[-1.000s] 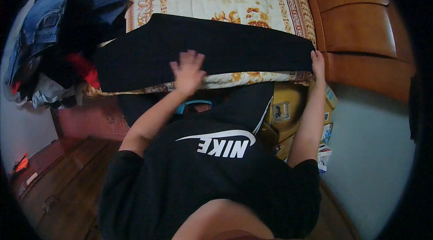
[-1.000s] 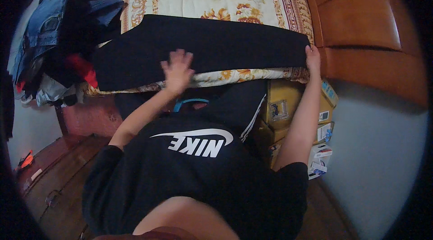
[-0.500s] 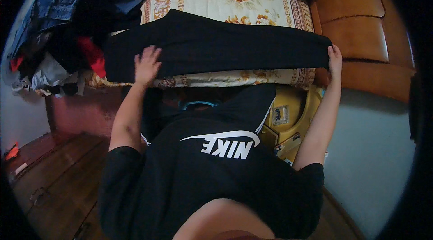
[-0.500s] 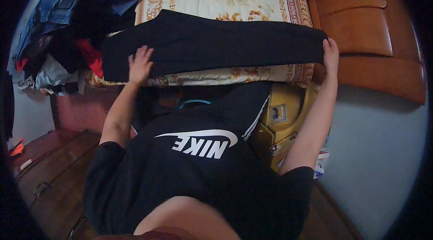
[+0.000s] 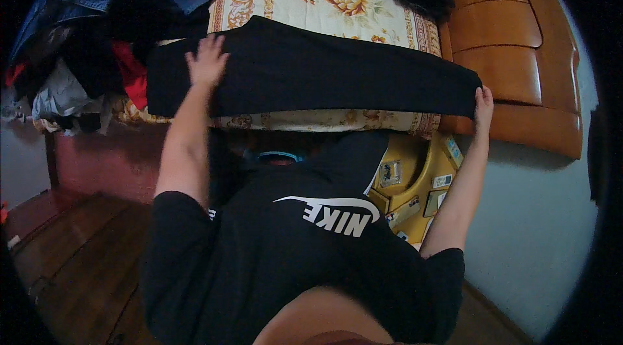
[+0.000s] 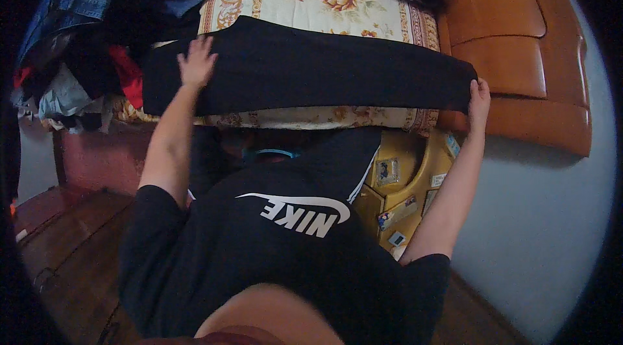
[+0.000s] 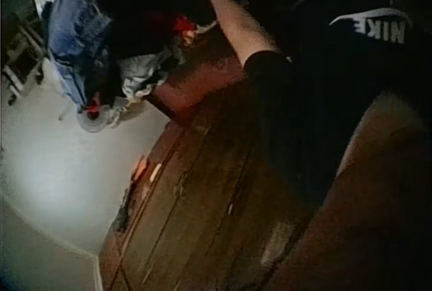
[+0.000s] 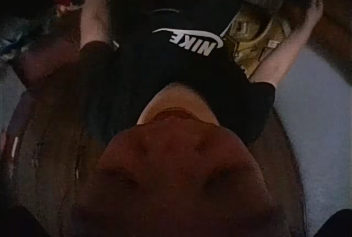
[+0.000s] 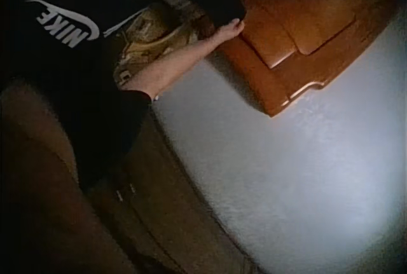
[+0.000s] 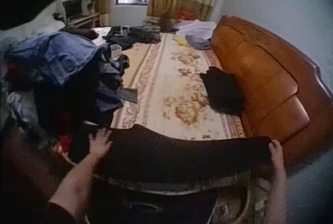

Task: The person folds a black long-sleeved shirt, a pair of blue jeans, and a black polo shirt on a bed. Each item is laid flat, smoothed, and folded into a compact rectangle before being placed on a growing stack.

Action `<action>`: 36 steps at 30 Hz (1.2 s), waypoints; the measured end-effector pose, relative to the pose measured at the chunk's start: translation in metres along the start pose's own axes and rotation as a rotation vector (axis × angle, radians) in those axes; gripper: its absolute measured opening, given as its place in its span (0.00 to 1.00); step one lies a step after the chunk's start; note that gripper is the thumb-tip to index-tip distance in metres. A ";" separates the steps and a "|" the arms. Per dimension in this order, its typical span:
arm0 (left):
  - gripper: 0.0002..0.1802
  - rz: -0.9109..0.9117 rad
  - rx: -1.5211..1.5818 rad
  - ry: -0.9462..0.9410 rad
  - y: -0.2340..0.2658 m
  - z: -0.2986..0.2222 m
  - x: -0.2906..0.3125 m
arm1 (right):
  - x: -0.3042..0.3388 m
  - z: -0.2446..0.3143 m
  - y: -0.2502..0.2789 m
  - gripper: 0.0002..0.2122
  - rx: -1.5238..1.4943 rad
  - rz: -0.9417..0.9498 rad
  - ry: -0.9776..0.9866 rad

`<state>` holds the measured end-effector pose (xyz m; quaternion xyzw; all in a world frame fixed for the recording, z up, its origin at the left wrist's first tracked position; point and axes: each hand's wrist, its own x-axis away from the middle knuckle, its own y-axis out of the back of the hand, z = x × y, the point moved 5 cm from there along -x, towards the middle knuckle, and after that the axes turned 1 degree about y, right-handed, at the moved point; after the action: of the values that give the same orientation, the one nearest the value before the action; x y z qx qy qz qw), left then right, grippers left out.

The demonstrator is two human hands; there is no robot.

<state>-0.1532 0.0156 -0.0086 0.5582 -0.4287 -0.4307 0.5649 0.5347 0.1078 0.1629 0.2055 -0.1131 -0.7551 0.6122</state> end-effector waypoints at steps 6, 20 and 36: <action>0.31 -0.024 -0.043 0.355 -0.003 0.138 0.045 | 0.001 0.011 -0.009 0.09 0.079 0.058 0.042; 0.45 0.880 2.281 0.298 0.044 -0.149 0.086 | 0.122 0.182 -0.322 0.08 0.882 0.302 0.254; 0.29 0.281 1.101 0.452 -0.041 -0.097 0.038 | 0.156 0.051 -0.353 0.14 0.367 0.299 0.086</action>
<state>-0.0504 0.0039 -0.0500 0.7838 -0.5275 0.0617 0.3219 0.1754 0.0314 0.0324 0.3263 -0.2512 -0.6134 0.6739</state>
